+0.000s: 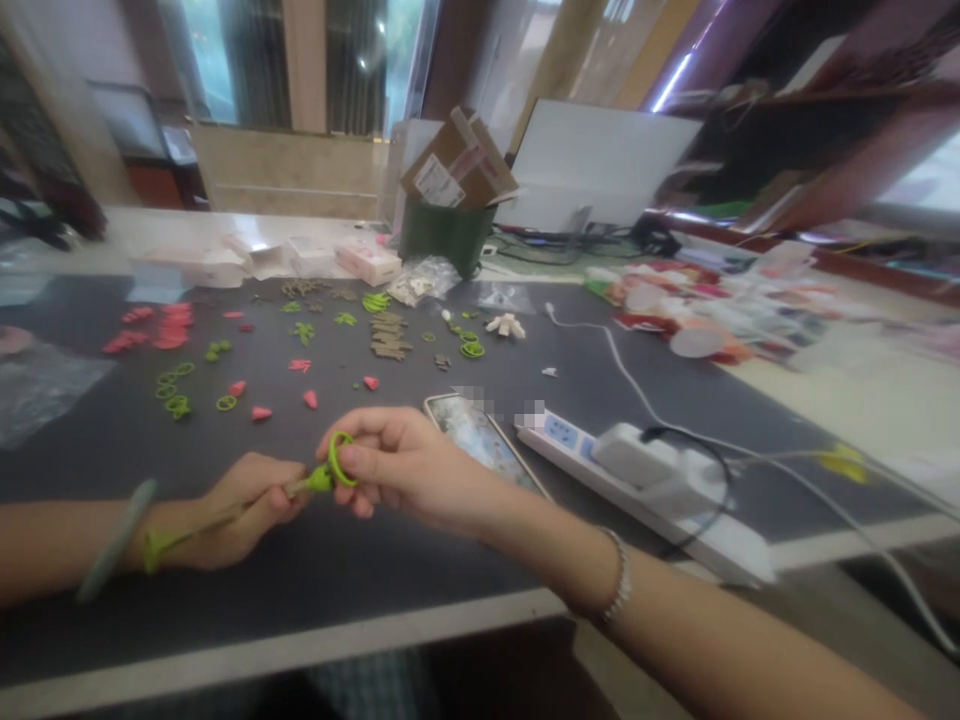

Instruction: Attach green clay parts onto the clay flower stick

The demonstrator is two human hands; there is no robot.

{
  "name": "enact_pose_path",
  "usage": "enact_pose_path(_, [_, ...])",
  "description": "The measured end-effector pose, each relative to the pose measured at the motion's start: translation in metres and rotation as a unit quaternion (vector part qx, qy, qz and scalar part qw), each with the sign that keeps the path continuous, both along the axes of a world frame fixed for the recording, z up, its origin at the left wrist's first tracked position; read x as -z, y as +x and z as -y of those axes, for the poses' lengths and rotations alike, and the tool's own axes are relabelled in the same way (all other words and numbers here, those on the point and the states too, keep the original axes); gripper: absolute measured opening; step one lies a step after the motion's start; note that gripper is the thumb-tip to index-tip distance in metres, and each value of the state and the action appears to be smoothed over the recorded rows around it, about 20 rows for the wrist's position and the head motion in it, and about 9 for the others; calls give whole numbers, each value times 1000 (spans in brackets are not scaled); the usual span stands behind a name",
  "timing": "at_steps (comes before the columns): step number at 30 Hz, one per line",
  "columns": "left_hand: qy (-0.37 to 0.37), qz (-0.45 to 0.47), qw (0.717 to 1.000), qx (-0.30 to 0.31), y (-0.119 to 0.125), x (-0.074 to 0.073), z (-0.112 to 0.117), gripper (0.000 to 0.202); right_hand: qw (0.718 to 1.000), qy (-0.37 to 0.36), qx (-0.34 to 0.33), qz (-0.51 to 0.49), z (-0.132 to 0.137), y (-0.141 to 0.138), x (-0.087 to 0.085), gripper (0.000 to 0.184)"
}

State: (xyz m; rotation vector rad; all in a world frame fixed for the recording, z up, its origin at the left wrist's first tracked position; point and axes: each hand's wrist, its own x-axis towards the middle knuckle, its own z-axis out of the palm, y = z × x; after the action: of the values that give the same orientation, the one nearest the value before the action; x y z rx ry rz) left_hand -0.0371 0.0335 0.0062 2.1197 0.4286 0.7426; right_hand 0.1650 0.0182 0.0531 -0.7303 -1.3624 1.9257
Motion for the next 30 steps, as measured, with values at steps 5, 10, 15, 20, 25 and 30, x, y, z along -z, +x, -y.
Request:
enact_pose_path(5, [55,49,997,29,1,7,-1,52,998,-50,-5,-26,2,0,4,25])
enact_pose_path(10, [5,16,999,27,3,5,10,56,998,-58,-30,-7,4,4,7,18])
enact_pose_path(15, [-11,45,998,32,3,6,15,58,995,-82,-52,-19,5,6,15,21])
enact_pose_path(20, [16,31,998,47,0,7,7,61,995,-70,-52,-45,3,1,16,16])
enact_pose_path(25, [32,4,998,49,-1,3,5,65,994,-81,-53,-57,7,1,17,15])
enact_pose_path(30, [18,1,997,71,0,2,7,67,993,-81,-51,-67,12,2,20,19])
